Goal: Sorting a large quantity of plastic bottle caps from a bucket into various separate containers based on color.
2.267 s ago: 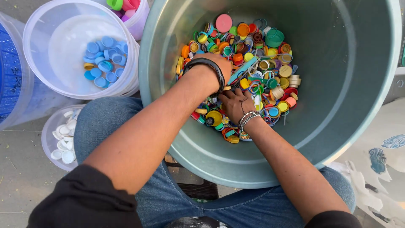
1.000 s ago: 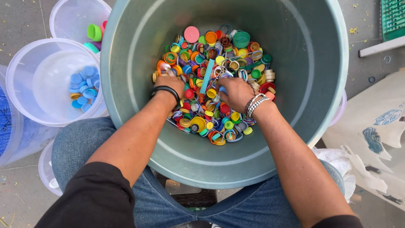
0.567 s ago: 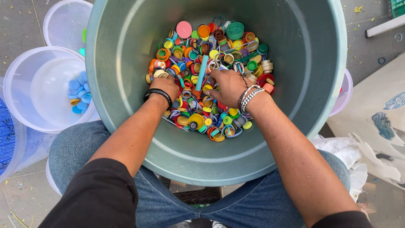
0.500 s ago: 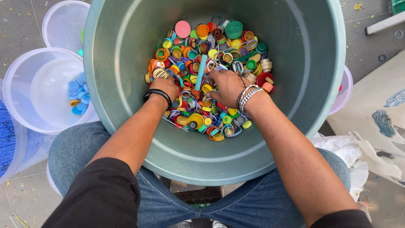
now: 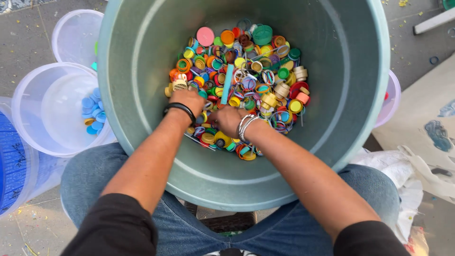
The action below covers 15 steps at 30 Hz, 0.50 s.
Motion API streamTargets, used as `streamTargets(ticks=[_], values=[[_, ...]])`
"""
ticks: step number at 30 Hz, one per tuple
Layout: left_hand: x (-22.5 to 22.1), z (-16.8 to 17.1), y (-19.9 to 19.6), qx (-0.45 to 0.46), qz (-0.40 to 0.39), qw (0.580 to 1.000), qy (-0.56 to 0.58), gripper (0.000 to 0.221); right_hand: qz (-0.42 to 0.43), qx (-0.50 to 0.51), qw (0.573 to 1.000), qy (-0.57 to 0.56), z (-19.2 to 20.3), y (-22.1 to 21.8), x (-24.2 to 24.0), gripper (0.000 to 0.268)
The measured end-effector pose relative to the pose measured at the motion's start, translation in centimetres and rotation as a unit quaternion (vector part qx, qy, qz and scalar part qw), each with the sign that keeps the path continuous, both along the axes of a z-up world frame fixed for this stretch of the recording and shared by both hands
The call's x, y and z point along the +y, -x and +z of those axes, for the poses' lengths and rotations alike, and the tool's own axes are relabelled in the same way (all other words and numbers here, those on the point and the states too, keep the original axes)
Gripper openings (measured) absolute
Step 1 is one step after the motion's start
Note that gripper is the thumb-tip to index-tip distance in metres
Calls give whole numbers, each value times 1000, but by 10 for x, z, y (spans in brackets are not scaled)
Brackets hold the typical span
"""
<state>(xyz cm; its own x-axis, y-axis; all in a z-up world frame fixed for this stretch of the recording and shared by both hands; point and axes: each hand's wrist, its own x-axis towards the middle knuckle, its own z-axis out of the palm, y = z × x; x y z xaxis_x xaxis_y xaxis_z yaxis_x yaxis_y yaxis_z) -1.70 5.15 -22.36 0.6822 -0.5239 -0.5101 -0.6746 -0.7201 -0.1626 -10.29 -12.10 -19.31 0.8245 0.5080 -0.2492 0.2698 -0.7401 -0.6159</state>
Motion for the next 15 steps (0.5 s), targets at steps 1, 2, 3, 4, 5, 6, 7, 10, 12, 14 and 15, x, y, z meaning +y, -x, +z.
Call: streamTargets(ticks=[1, 2, 3, 4, 5, 6, 7, 10, 12, 14, 15], values=[[3, -8, 1, -3, 3, 1000, -2, 28, 3, -3, 1000, -2, -16, -3, 12, 32], [3, -18, 1, -7, -5, 1000, -19, 28, 3, 13, 997, 81, -33, -5, 21, 26], [2, -28, 2, -11, -12, 999, -36, 29, 3, 28, 986, 162, -50, -7, 30, 21], [1, -27, 1, -9, -9, 999, -37, 29, 6, 30, 986, 162, -56, -9, 35, 21], [0, -26, 1, -6, -2, 999, -44, 29, -7, 18, 982, 187, -62, -10, 40, 22], [1, -25, 2, -4, 7, 999, -52, 29, -18, 5, 977, 210, -68, -11, 47, 22], [7, -29, 2, -1, 11, 998, -55, 29, -13, 7, 978, 208, -71, -11, 48, 22], [2, -37, 7, -13, -27, 998, -49, 29, -59, -25, 985, 162, -76, -4, 38, 29], [-7, -31, 12, 2, -33, 998, -54, 30, -30, -44, 990, 129, -78, 0, 37, 28], [-11, -32, 15, 11, -24, 997, -68, 30, -35, -41, 989, 137, -88, 9, 36, 28], [-10, -31, 15, 19, -13, 996, -83, 30, -39, -39, 988, 143, -92, 10, 39, 28]])
